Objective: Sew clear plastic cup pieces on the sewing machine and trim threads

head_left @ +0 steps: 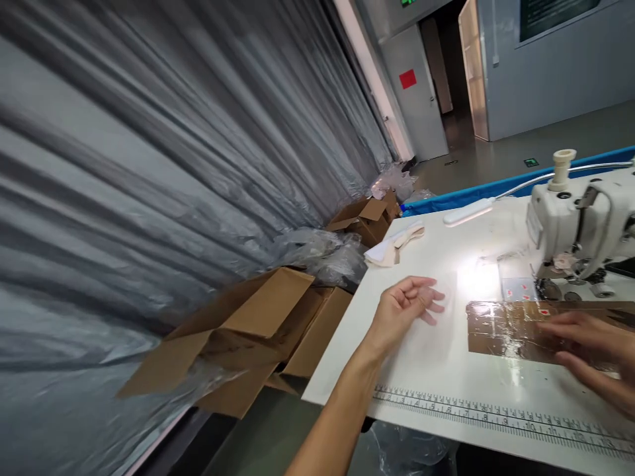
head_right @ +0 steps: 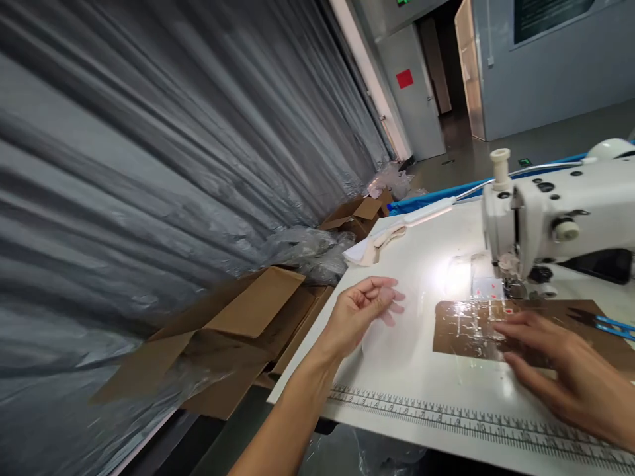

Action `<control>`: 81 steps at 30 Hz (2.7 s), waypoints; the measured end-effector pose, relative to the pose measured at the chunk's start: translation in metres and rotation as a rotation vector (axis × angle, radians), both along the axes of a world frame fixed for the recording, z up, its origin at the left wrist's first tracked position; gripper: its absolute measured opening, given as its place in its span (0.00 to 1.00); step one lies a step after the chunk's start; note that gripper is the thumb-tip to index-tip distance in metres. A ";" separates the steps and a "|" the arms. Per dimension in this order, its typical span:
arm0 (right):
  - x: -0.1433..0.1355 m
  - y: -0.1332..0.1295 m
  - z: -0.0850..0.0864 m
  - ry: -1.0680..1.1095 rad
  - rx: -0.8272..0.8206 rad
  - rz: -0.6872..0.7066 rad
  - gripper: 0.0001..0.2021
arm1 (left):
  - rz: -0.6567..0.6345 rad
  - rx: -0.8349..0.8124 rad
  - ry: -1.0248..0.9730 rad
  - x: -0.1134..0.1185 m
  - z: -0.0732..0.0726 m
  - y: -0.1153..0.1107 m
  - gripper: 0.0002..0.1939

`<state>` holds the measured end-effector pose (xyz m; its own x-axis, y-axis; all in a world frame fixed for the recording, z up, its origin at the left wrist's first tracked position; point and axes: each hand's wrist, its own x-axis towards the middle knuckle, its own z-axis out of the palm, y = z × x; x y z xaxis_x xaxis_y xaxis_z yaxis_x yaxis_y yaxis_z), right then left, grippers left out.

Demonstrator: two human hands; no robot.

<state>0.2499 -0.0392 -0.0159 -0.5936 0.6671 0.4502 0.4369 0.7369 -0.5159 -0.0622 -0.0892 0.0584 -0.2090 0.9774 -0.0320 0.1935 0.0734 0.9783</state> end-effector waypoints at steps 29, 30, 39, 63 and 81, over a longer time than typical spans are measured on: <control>-0.014 0.051 0.032 -0.273 -0.657 -0.260 0.13 | -0.325 0.161 1.077 0.063 -0.041 0.105 0.16; -0.013 0.052 0.029 -0.264 -0.663 -0.246 0.13 | -0.360 0.184 1.119 0.065 -0.044 0.118 0.15; -0.005 0.045 0.025 -0.273 -0.467 -0.177 0.16 | -0.414 0.509 1.012 0.063 -0.053 0.140 0.11; 0.001 0.045 0.017 -0.153 -0.458 -0.021 0.19 | -0.080 -0.212 0.382 0.010 -0.032 0.040 0.21; 0.004 0.040 0.038 -0.053 -1.139 0.228 0.25 | -0.552 0.212 0.967 0.078 -0.012 0.093 0.12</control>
<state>0.2543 0.0011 0.0225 -0.7519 0.5452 -0.3708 0.3952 -0.0775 -0.9153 0.0162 0.0041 0.0469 0.4052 0.9102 0.0857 0.8299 -0.4055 0.3832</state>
